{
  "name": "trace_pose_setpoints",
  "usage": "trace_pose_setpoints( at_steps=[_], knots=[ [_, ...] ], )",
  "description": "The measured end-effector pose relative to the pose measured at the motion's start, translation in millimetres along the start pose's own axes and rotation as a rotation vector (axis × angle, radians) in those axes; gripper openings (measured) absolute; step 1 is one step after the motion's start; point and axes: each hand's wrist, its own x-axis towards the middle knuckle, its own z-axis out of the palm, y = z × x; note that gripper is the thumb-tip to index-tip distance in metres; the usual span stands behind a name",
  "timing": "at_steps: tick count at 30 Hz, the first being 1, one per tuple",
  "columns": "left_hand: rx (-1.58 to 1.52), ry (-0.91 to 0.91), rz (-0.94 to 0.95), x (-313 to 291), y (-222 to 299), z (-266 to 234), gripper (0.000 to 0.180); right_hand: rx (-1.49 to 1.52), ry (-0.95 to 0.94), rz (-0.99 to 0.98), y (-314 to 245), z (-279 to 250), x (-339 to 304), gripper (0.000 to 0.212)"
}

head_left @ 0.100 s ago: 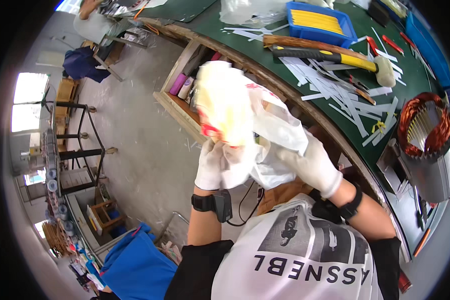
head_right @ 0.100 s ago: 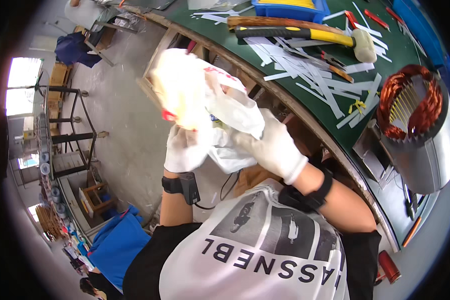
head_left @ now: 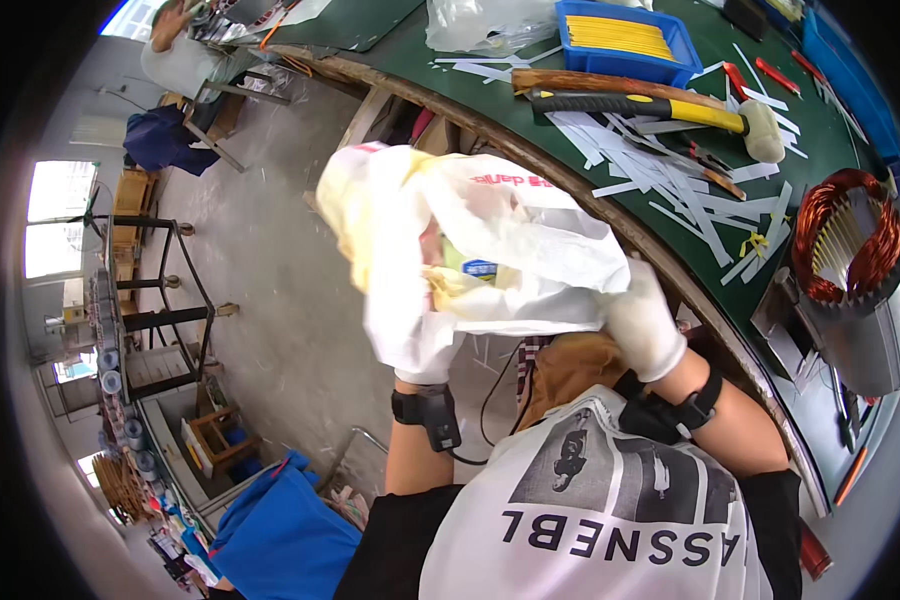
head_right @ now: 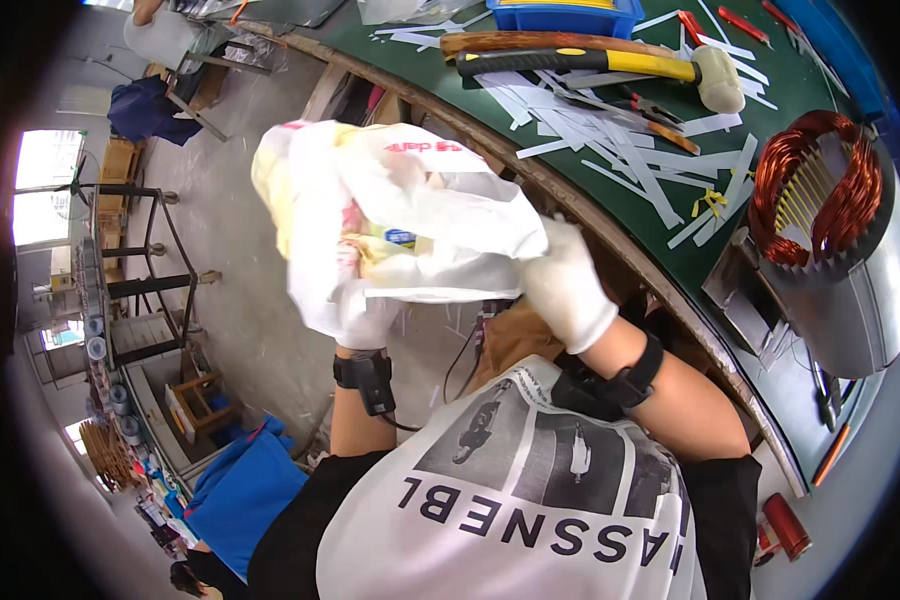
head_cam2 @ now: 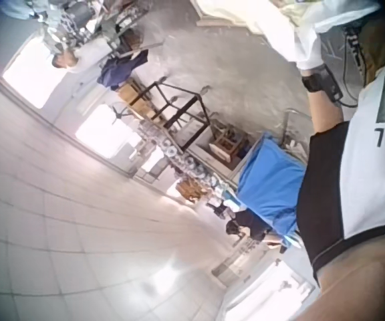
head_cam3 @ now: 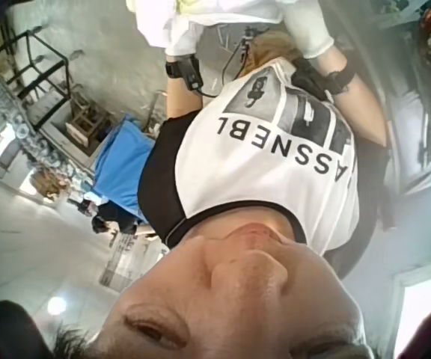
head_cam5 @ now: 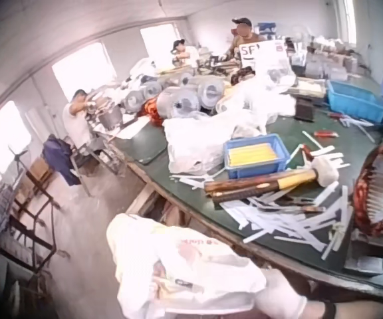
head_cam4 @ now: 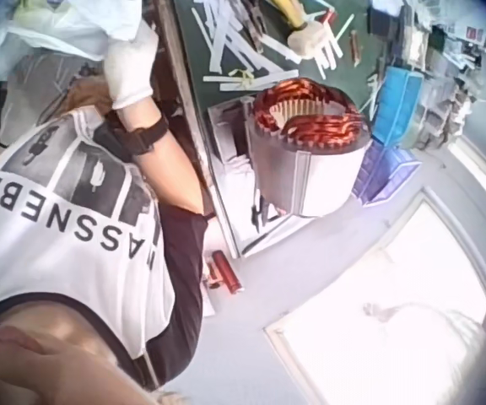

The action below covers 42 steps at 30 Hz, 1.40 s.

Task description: Manually assemble and secure copper windings into a motor stator using tools.

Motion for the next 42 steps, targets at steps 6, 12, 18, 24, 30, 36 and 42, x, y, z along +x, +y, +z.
trace_pose_setpoints(
  at_steps=[6, 12, 18, 24, 30, 36, 42],
  knots=[
    [0.032, -0.092, 0.011, -11, -15, 9, 0.048, -0.230, 0.024, -0.031, -17, -31, -24, 0.026],
    [-0.064, -0.127, -0.307, -3, 8, 34, 0.057, -0.444, 0.187, -0.278, -54, -44, -50, 0.066],
    [-0.170, -0.157, -0.636, -7, 11, 68, 0.066, -0.813, -0.114, -0.867, -82, -32, -54, 0.028],
    [0.225, -0.490, -0.370, -51, 6, 117, 0.053, -0.919, -0.120, -0.480, -30, -16, -35, 0.021],
    [0.193, -0.239, -0.438, -55, 9, 71, 0.034, -0.622, -0.289, -0.396, -35, -23, -39, 0.012],
    [0.105, 0.103, -0.027, -61, 88, -46, 0.046, -0.195, -0.069, 0.007, -28, 8, -4, 0.012],
    [0.020, 0.139, 0.044, -79, 118, -78, 0.050, 0.235, 0.083, 0.333, -3, 50, 37, 0.041]
  ],
)
